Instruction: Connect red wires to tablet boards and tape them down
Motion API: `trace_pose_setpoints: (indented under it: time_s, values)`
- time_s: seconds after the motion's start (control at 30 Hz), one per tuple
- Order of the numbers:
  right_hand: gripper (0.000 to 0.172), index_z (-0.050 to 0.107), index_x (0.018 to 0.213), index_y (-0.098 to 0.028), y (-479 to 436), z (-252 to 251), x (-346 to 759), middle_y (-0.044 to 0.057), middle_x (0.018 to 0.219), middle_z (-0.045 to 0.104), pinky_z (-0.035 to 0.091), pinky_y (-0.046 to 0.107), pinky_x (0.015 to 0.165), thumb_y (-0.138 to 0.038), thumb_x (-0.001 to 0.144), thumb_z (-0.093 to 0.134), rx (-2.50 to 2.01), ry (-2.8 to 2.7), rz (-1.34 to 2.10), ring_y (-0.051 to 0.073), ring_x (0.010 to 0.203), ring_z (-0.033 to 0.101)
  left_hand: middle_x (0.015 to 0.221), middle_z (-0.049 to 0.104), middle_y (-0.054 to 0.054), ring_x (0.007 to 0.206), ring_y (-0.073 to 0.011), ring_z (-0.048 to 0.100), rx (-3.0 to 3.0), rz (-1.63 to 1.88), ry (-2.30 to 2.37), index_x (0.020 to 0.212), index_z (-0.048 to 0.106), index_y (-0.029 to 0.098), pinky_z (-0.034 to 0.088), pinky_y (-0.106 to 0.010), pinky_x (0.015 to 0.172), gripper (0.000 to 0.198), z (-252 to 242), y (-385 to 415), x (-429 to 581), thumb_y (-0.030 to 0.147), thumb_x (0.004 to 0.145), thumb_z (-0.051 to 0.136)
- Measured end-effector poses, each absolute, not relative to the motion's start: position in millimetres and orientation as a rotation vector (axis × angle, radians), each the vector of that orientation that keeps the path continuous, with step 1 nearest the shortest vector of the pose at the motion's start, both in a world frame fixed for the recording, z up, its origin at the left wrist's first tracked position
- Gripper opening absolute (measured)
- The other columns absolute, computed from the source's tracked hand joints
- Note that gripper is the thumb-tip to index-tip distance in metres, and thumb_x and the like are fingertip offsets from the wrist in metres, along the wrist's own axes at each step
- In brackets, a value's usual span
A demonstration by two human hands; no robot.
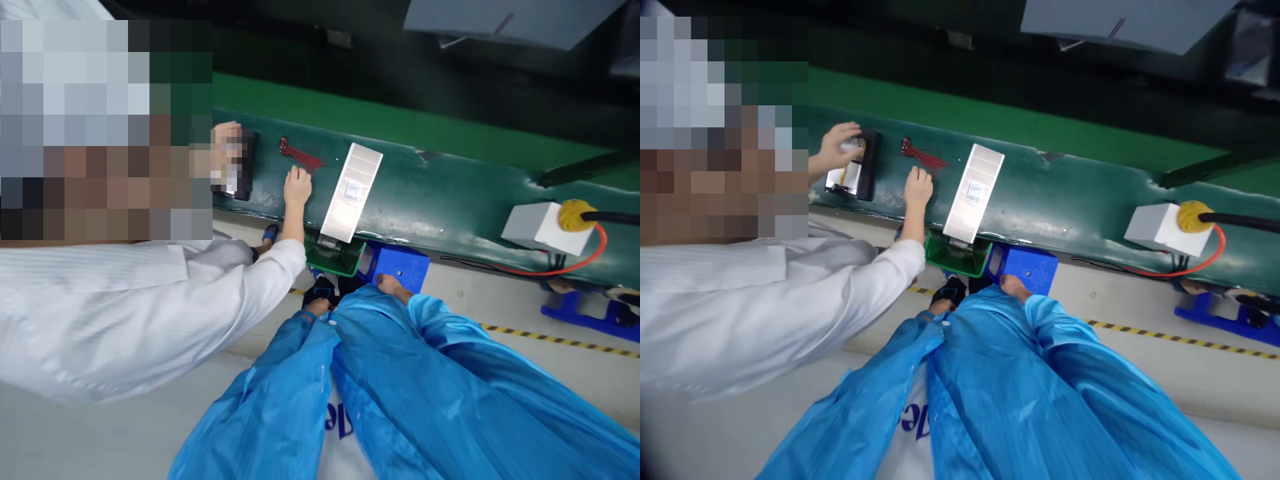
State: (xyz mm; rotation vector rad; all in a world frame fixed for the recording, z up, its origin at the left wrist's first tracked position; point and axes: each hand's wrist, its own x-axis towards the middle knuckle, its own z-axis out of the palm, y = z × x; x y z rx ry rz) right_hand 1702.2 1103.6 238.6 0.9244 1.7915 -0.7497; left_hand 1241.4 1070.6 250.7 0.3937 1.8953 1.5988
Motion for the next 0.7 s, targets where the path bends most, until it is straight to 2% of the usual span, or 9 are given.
trace_pose_setpoints:
  time_s: [0.1, 0.23, 0.33, 0.43, 0.53, 0.63, 0.7]
  values:
    - [0.037, 0.066, 0.13, -0.019, 1104, 237, 1701, 0.009, 0.133, 0.067, 0.06, 0.043, 0.1, -0.042, 0.101, 0.067, 0.893, 1.77, -0.738, 0.023, 0.117, 0.067, 0.122, 0.062, -0.014, 0.151, -0.0233, 0.031, 0.642, 1.499, 2.066, 0.072, 0.049, 0.025, 0.007, -0.039, 0.132, 0.023, 246, 1098, 1216, 0.009, 0.083, 0.062]
    - [0.036, 0.066, 0.13, -0.02, 1106, 232, 1698, 0.009, 0.133, 0.067, 0.06, 0.043, 0.1, -0.042, 0.101, 0.066, 0.866, 1.771, -0.728, 0.022, 0.117, 0.067, 0.106, 0.061, -0.014, 0.141, -0.0287, 0.038, 0.668, 1.481, 2.055, 0.067, 0.041, 0.025, 0.004, -0.046, 0.131, 0.031, 242, 1115, 1204, 0.004, 0.082, 0.059]
    - [0.036, 0.066, 0.13, -0.02, 1108, 226, 1695, 0.009, 0.134, 0.066, 0.059, 0.043, 0.1, -0.042, 0.101, 0.066, 0.853, 1.781, -0.721, 0.023, 0.117, 0.067, 0.093, 0.058, -0.013, 0.136, -0.0309, 0.043, 0.634, 1.522, 2.016, 0.064, 0.04, 0.025, 0.008, -0.048, 0.131, 0.034, 243, 1120, 1210, 0.001, 0.08, 0.059]
    - [0.036, 0.066, 0.13, -0.02, 1109, 220, 1695, 0.009, 0.134, 0.066, 0.059, 0.043, 0.1, -0.042, 0.101, 0.066, 0.838, 1.783, -0.71, 0.023, 0.118, 0.067, 0.09, 0.055, -0.011, 0.134, -0.0294, 0.045, 0.61, 1.589, 1.989, 0.065, 0.042, 0.025, 0.019, -0.047, 0.129, 0.031, 245, 1122, 1222, 0.003, 0.079, 0.059]
    - [0.035, 0.067, 0.129, -0.021, 1111, 213, 1698, 0.009, 0.133, 0.067, 0.059, 0.042, 0.1, -0.042, 0.101, 0.066, 0.821, 1.773, -0.7, 0.022, 0.117, 0.067, 0.085, 0.049, -0.008, 0.125, -0.0263, 0.052, 0.541, 1.683, 1.934, 0.064, 0.032, 0.029, 0.038, -0.043, 0.119, 0.034, 245, 1123, 1237, 0.008, 0.085, 0.049]
    - [0.036, 0.066, 0.129, -0.02, 1113, 203, 1701, 0.008, 0.132, 0.067, 0.06, 0.042, 0.099, -0.042, 0.101, 0.066, 0.797, 1.758, -0.695, 0.022, 0.117, 0.068, 0.078, 0.033, -0.005, 0.114, -0.0236, 0.058, 0.456, 1.767, 1.843, 0.063, 0.019, 0.032, 0.056, -0.034, 0.097, 0.034, 243, 1125, 1250, 0.016, 0.091, 0.028]
    - [0.036, 0.066, 0.13, -0.021, 1114, 195, 1703, 0.008, 0.132, 0.067, 0.06, 0.042, 0.099, -0.042, 0.101, 0.067, 0.775, 1.747, -0.687, 0.022, 0.117, 0.068, 0.078, 0.024, -0.003, 0.106, -0.0217, 0.061, 0.387, 1.802, 1.772, 0.063, 0.017, 0.033, 0.058, -0.026, 0.079, 0.032, 240, 1126, 1256, 0.019, 0.092, 0.017]
